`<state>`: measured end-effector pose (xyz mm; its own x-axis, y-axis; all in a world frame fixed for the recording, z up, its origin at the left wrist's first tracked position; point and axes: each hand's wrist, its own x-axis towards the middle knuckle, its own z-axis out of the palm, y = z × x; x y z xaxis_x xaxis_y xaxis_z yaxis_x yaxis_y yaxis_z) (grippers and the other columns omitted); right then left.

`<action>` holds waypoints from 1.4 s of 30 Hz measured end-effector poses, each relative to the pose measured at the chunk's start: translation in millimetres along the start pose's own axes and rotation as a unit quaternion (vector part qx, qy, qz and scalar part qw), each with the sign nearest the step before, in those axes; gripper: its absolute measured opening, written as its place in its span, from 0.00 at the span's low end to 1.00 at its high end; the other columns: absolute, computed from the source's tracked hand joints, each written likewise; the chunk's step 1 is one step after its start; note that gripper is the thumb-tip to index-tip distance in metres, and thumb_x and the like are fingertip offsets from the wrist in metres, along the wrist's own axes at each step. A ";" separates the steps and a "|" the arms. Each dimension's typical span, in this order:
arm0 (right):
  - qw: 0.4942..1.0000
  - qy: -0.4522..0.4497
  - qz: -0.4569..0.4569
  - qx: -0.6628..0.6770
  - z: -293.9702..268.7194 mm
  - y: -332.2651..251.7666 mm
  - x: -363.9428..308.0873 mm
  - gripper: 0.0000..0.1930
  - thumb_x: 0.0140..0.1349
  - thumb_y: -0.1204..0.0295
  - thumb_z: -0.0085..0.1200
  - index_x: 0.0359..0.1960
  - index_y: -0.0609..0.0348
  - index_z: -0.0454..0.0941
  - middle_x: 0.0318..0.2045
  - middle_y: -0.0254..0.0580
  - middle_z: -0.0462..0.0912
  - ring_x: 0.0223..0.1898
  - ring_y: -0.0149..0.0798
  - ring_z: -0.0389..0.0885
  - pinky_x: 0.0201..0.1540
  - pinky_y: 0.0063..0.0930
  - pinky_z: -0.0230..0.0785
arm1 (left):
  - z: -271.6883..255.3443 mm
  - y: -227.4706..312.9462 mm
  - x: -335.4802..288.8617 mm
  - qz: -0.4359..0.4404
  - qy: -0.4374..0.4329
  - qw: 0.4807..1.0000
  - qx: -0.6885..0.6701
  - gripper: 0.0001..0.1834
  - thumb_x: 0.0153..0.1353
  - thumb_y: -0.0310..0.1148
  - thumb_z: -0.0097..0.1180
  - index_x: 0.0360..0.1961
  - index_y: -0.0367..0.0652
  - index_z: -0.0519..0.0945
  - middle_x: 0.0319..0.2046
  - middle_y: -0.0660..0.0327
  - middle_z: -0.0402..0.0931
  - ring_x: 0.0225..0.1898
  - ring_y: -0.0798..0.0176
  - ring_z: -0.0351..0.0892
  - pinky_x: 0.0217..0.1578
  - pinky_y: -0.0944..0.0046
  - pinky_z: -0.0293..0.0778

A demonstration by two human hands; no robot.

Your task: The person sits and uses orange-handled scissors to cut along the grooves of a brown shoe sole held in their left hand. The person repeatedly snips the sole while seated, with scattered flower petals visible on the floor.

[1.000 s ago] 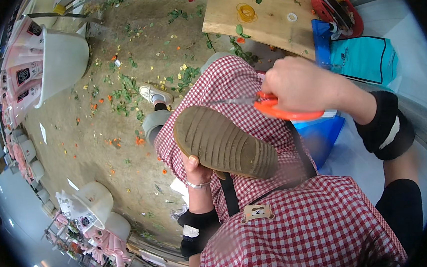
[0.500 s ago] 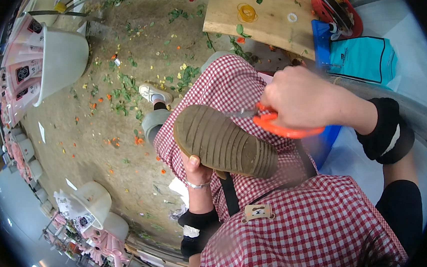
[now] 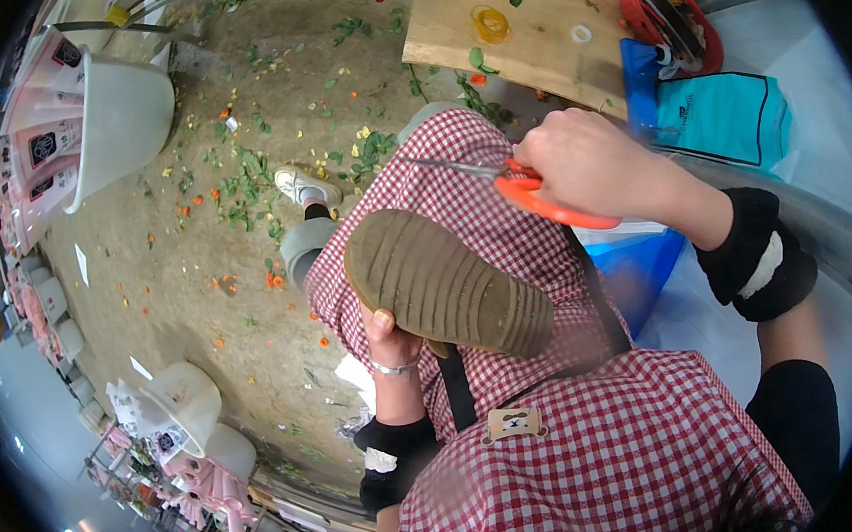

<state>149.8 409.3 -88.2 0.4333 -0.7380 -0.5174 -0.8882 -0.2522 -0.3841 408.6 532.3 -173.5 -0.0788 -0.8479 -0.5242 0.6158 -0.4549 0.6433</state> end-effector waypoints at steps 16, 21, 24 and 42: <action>0.970 0.196 -0.020 0.140 54.3 10.2 -35.9 0.15 0.51 0.71 0.50 0.36 0.70 0.64 0.29 0.54 0.75 0.34 0.52 0.77 0.35 0.38 0.71 | -19.0 0.2 -0.4 0.038 -0.070 0.997 0.007 0.36 0.48 0.46 0.50 0.59 0.43 0.62 0.56 0.53 0.65 0.54 0.50 0.68 0.54 0.46 0.65; 0.969 0.163 0.052 0.178 44.8 15.1 -50.9 0.18 0.50 0.75 0.49 0.39 0.73 0.60 0.23 0.56 0.77 0.29 0.53 0.77 0.28 0.41 0.70 | -21.9 6.2 4.7 0.035 -0.092 0.994 0.038 0.32 0.53 0.46 0.46 0.57 0.40 0.64 0.54 0.54 0.68 0.53 0.52 0.70 0.52 0.49 0.67; 0.956 0.195 0.024 0.217 45.1 22.3 -51.3 0.20 0.53 0.69 0.51 0.42 0.70 0.59 0.20 0.55 0.76 0.25 0.55 0.78 0.25 0.43 0.69 | -28.9 5.1 5.9 0.032 -0.047 0.998 0.041 0.31 0.54 0.47 0.45 0.56 0.39 0.65 0.53 0.53 0.69 0.52 0.52 0.70 0.52 0.50 0.67; 0.868 0.320 -0.170 0.340 61.2 20.9 -45.2 0.19 0.39 0.78 0.55 0.38 0.59 0.68 0.29 0.45 0.68 0.35 0.49 0.71 0.36 0.39 0.62 | -55.0 13.2 21.9 0.010 -0.005 0.994 0.113 0.40 0.45 0.49 0.56 0.58 0.39 0.63 0.55 0.52 0.66 0.54 0.50 0.68 0.52 0.48 0.67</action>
<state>121.1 475.6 -119.6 0.2854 -0.9446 0.1619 -0.3350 -0.2566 -0.9066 458.1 522.7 -207.2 -0.0765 -0.8590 -0.5062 0.4259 -0.4872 0.7624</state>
